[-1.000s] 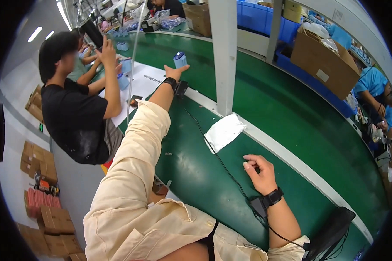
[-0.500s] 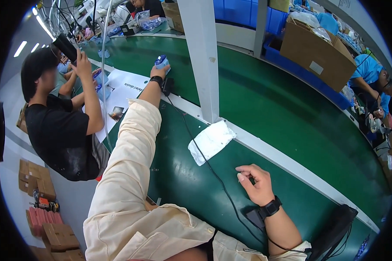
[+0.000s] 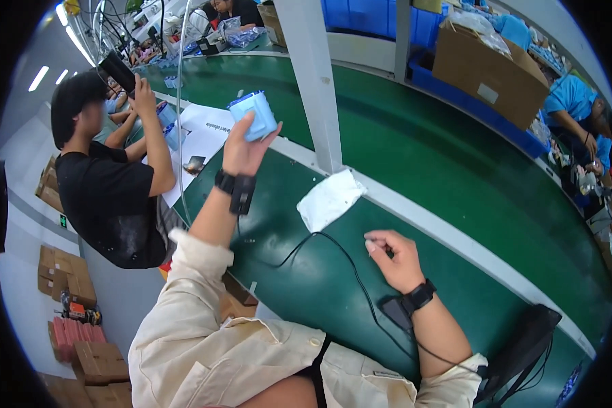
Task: Assembling small blue electronic components on an industrial production line.
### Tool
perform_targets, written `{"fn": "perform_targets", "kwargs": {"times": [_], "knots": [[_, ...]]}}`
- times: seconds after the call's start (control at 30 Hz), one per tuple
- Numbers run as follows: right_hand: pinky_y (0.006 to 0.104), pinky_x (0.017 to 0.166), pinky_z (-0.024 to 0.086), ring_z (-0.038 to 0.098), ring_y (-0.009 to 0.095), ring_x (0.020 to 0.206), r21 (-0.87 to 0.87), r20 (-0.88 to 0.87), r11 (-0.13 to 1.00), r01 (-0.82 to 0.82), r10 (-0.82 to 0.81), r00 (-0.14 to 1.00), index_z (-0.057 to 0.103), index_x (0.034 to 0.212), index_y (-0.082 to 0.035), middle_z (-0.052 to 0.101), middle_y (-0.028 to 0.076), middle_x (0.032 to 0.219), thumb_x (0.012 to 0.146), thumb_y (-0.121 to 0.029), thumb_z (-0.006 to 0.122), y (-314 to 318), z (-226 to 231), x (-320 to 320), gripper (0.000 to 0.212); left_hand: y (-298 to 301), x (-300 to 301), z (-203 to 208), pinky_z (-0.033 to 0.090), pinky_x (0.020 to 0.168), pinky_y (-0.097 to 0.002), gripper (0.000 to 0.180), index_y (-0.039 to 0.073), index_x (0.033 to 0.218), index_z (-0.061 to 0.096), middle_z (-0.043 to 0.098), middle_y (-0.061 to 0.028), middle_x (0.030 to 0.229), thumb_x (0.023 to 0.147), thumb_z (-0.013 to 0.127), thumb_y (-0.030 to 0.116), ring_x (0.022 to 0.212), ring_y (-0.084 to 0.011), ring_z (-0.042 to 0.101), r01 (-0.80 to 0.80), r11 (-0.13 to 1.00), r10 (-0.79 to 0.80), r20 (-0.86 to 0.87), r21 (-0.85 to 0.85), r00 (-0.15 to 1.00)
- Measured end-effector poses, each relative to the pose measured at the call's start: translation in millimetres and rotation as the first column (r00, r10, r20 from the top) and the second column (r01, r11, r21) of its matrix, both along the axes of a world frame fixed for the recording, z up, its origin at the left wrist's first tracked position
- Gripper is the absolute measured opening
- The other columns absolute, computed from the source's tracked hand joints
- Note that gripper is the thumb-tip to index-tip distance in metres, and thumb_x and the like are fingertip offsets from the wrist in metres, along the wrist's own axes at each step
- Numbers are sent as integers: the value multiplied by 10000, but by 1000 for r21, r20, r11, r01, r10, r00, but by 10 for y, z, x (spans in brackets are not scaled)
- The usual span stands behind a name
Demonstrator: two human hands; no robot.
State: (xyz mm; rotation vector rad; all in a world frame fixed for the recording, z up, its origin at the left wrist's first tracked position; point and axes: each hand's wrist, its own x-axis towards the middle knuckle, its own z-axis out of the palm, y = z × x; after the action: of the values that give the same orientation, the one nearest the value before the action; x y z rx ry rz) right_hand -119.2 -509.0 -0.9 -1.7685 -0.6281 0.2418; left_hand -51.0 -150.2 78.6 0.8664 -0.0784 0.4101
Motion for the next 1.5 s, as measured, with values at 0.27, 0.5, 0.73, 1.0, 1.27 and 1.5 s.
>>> {"fn": "perform_targets", "kwargs": {"times": [0.27, 0.5, 0.73, 1.0, 1.27, 1.5], "knots": [[342, 969, 430, 517, 213, 1190, 485, -139, 874, 23, 51, 989, 423, 1403, -32, 511, 119, 1314, 952, -304, 578, 5, 740, -65, 550, -1610, -965, 117, 484, 972, -434, 606, 13, 1319, 370, 559, -144, 1185, 822, 717, 35, 1104, -258, 587, 236, 945, -259, 77, 224, 963], [395, 1060, 391, 451, 247, 1291, 470, 0, 882, -13, 15, 1000, 270, 1484, -50, 412, 139, 1426, 787, -188, 773, -85, 854, -197, 870, -2214, -963, -423, 425, 1009, -396, 831, 29, 1374, 242, 404, -190, 1322, 746, 786, 62, 1194, -271, 496, -76, 721, -124, 237, 688, 964], [387, 1067, 390, 458, 250, 1293, 326, 17, 939, -114, 114, 993, 307, 1452, -28, 459, 153, 1382, 715, -106, 814, -237, 636, 12, 898, -2132, -960, -520, 339, 1068, -413, 1171, 46, 1475, 59, 351, -190, 1359, 653, 874, 217, 1267, -291, 399, 61, 762, -259, 218, 644, 941], [395, 1103, 339, 436, 278, 1324, 289, 45, 902, -322, 323, 945, 354, 1434, -10, 488, 161, 1371, 718, -141, 812, -254, 589, 129, 861, -2030, -832, -629, 335, 1078, -418, 1353, 53, 1511, -47, 353, -180, 1383, 584, 908, 300, 1280, -285, 412, 379, 721, -449, -26, 579, 893], [458, 1067, 351, 443, 360, 1298, -198, 461, 942, -271, 333, 822, 572, 1283, -7, 524, 178, 1338, 749, -242, 776, -606, 1110, 282, 618, -2038, -895, -660, 396, 1042, -374, 1213, 49, 1519, 147, 396, -166, 1431, 585, 898, 237, 1270, -272, 477, 428, 589, -491, -117, 686, 863], [449, 964, 403, 507, 353, 1141, -325, 580, 924, -200, 362, 730, 723, 1058, -47, 625, 118, 1130, 755, -221, 750, -531, 1146, 203, 350, -2057, -947, -593, 449, 984, -369, 1144, 45, 1507, 196, 531, -181, 1299, 597, 873, 194, 1164, -301, 572, 379, 562, -513, -50, 735, 857]]}}
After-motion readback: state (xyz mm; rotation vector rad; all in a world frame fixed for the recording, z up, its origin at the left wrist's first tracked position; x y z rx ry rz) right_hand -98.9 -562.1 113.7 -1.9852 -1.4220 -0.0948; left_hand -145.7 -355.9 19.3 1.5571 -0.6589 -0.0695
